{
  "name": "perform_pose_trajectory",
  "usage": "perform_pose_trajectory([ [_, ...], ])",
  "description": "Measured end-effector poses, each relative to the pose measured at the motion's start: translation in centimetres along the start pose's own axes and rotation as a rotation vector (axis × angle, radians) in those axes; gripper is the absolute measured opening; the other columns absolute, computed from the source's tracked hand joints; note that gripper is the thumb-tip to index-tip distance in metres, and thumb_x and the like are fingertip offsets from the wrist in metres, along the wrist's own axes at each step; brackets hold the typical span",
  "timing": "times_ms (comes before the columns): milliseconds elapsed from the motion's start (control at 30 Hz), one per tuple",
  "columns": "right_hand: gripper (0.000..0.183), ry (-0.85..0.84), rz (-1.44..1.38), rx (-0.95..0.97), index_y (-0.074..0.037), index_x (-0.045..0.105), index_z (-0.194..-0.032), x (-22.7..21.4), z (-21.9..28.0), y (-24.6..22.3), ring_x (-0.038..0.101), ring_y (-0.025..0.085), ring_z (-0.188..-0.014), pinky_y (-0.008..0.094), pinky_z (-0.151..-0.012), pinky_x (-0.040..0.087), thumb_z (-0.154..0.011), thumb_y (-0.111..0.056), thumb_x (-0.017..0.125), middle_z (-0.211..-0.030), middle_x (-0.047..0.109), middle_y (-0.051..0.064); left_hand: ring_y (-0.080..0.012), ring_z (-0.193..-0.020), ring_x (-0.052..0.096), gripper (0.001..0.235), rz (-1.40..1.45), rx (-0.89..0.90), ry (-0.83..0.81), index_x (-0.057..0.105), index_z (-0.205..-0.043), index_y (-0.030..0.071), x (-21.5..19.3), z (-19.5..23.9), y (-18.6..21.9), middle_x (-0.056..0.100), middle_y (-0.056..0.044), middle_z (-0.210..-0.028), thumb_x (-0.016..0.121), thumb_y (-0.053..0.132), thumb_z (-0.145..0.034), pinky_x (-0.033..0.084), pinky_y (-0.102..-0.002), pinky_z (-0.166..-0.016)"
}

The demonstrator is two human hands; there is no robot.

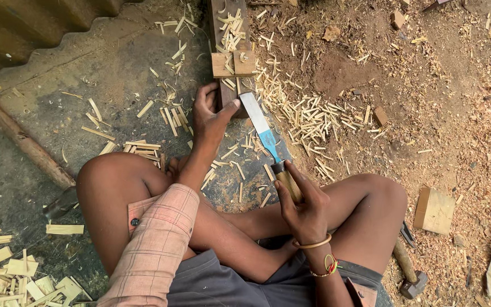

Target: The person sits cross-legged on the ground and uses a chisel to carve a small rectangular piece of wood. They repeatedly shave thin strips from the wood, occasionally pausing to inspect the piece or clear shavings.

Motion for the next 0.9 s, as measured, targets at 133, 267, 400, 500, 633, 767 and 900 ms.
perform_pose_trajectory([
  [133, 0.042, -0.030, 0.003, -0.007, -0.003, 0.067, -0.133, 0.0, -0.4, -0.9, 0.077, 0.027, -0.102, 0.034, -0.086, 0.059, -0.092, -0.008, 0.075, -0.118, 0.075, 0.018, -0.0244, -0.116, 0.064, 0.061, -0.081, 0.061, 0.029, 0.042, -0.136, -0.001, 0.6, 0.6, 0.3, 0.060, -0.021, -0.127, 0.075, 0.012, -0.086, 0.052, -0.035, -0.103],
  [267, 0.041, -0.075, 0.094, 0.041, -0.003, 0.069, -0.130, -0.3, -0.8, -2.0, 0.077, 0.028, -0.099, 0.035, -0.083, 0.060, -0.090, -0.008, 0.075, -0.117, 0.075, 0.018, -0.0246, -0.113, 0.066, 0.054, -0.120, 0.068, 0.109, 0.045, -0.135, 0.001, 1.1, 0.9, 0.2, 0.065, -0.019, -0.124, 0.072, 0.015, -0.090, 0.053, -0.036, -0.098],
  [400, 0.040, -0.072, 0.143, 0.007, -0.001, 0.070, -0.129, -0.2, -1.1, -3.2, 0.076, 0.030, -0.100, 0.036, -0.084, 0.060, -0.089, -0.007, 0.075, -0.120, 0.074, 0.019, -0.0260, -0.114, 0.066, 0.052, -0.185, 0.118, 0.127, 0.045, -0.134, 0.002, 1.2, 0.9, 1.1, 0.063, -0.021, -0.124, 0.072, 0.015, -0.092, 0.053, -0.038, -0.098],
  [500, 0.039, -0.045, 0.118, -0.014, 0.000, 0.069, -0.128, 0.1, -1.3, -3.9, 0.077, 0.029, -0.104, 0.035, -0.088, 0.060, -0.090, -0.006, 0.075, -0.122, 0.074, 0.019, -0.0261, -0.110, 0.068, 0.050, -0.210, 0.077, 0.125, 0.045, -0.132, 0.004, 1.3, 0.9, 1.4, 0.064, -0.020, -0.122, 0.070, 0.015, -0.090, 0.056, -0.038, -0.093],
  [633, 0.040, -0.133, 0.170, 0.017, 0.000, 0.068, -0.130, -0.4, -1.7, -4.1, 0.077, 0.027, -0.104, 0.034, -0.086, 0.060, -0.090, -0.005, 0.075, -0.120, 0.074, 0.018, -0.0275, -0.105, 0.071, 0.050, -0.246, 0.040, 0.162, 0.045, -0.132, 0.006, 1.3, 1.4, 1.2, 0.066, -0.019, -0.118, 0.069, 0.016, -0.089, 0.058, -0.040, -0.089],
  [767, 0.042, -0.132, 0.235, -0.023, -0.003, 0.069, -0.130, -0.6, -2.6, -4.5, 0.077, 0.028, -0.102, 0.034, -0.084, 0.060, -0.089, -0.006, 0.077, -0.118, 0.075, 0.017, -0.0293, -0.109, 0.070, 0.050, -0.196, 0.096, 0.154, 0.043, -0.133, 0.006, 1.5, 1.0, 1.7, 0.064, -0.020, -0.121, 0.069, 0.014, -0.091, 0.057, -0.041, -0.093],
  [900, 0.049, -0.190, 0.333, -0.070, -0.004, 0.066, -0.136, -0.4, -2.7, -4.0, 0.075, 0.033, -0.098, 0.037, -0.080, 0.058, -0.089, -0.005, 0.076, -0.116, 0.075, 0.018, -0.0306, -0.109, 0.069, 0.051, -0.230, 0.104, 0.175, 0.043, -0.135, 0.007, 1.5, 1.4, 1.0, 0.064, -0.020, -0.117, 0.069, 0.013, -0.092, 0.057, -0.042, -0.091],
])
Point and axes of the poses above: each hand's wrist, its own z-axis away from the middle knuckle, its own x-axis out of the palm, y = z × x, the point moved 5 cm from there along -z, towards the middle knuckle
